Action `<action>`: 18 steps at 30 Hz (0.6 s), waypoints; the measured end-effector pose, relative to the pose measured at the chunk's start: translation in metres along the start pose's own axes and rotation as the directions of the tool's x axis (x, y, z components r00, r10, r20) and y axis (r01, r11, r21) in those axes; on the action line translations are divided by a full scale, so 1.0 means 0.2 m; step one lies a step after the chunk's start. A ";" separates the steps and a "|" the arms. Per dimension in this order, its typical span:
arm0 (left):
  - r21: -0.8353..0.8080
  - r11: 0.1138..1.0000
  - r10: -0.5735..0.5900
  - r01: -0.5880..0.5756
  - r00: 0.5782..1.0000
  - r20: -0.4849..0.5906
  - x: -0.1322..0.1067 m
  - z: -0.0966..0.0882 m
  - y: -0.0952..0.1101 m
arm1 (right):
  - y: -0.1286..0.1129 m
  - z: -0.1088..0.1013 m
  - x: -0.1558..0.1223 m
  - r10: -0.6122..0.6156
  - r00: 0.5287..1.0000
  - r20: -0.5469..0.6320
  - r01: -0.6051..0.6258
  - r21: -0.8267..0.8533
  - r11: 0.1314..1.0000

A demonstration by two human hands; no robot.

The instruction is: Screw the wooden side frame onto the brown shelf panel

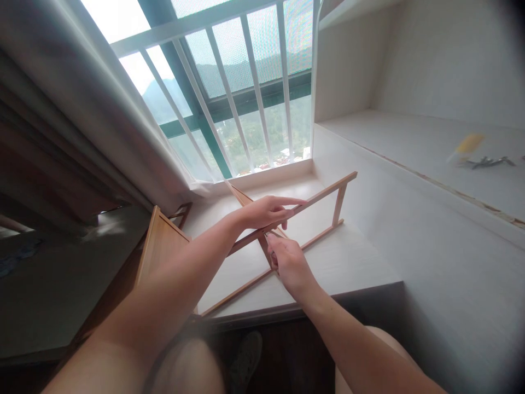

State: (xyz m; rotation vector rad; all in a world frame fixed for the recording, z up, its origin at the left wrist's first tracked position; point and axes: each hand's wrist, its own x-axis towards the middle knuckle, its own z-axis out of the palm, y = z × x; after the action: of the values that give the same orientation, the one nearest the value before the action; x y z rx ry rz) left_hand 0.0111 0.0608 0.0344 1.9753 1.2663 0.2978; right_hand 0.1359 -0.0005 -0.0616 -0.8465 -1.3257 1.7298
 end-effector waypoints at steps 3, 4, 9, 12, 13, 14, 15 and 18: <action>0.010 1.000 0.016 -0.016 1.000 -0.007 0.00 0.00 -0.01 | -0.02 0.00 0.00 0.173 0.980 0.099 -0.193 0.260 0.946; 0.013 1.000 0.019 -0.019 1.000 -0.009 0.00 0.00 -0.01 | -0.03 -0.01 0.00 0.209 0.968 0.135 -0.243 0.323 0.915; 0.018 1.000 0.026 -0.026 1.000 -0.008 0.01 0.00 -0.01 | -0.06 -0.01 -0.04 0.221 0.900 0.376 -0.421 0.615 0.666; 0.018 1.000 0.019 -0.019 1.000 -0.011 0.01 0.00 -0.01 | -0.04 0.00 -0.06 0.144 0.872 0.467 -0.472 0.731 0.493; 0.018 1.000 0.015 -0.015 1.000 -0.013 0.01 0.00 -0.01 | -0.03 0.01 -0.06 0.128 0.871 0.475 -0.476 0.748 0.463; 0.019 1.000 0.013 -0.013 1.000 -0.013 0.01 0.00 0.00 | -0.02 0.01 -0.06 0.120 0.873 0.472 -0.472 0.758 0.451; 0.020 1.000 0.012 -0.011 1.000 -0.012 0.01 0.00 0.00 | -0.02 0.02 -0.06 0.118 0.879 0.461 -0.461 0.764 0.452; 0.023 1.000 0.009 -0.009 1.000 -0.009 0.00 0.00 0.01 | -0.02 0.03 -0.07 0.127 0.905 0.407 -0.414 0.769 0.487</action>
State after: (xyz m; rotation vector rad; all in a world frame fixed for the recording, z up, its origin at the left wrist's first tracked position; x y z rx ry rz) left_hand 0.0123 0.0612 0.0359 2.0012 1.2723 0.2988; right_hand 0.1382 -0.0137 -0.0549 -0.2020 -0.3203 2.4908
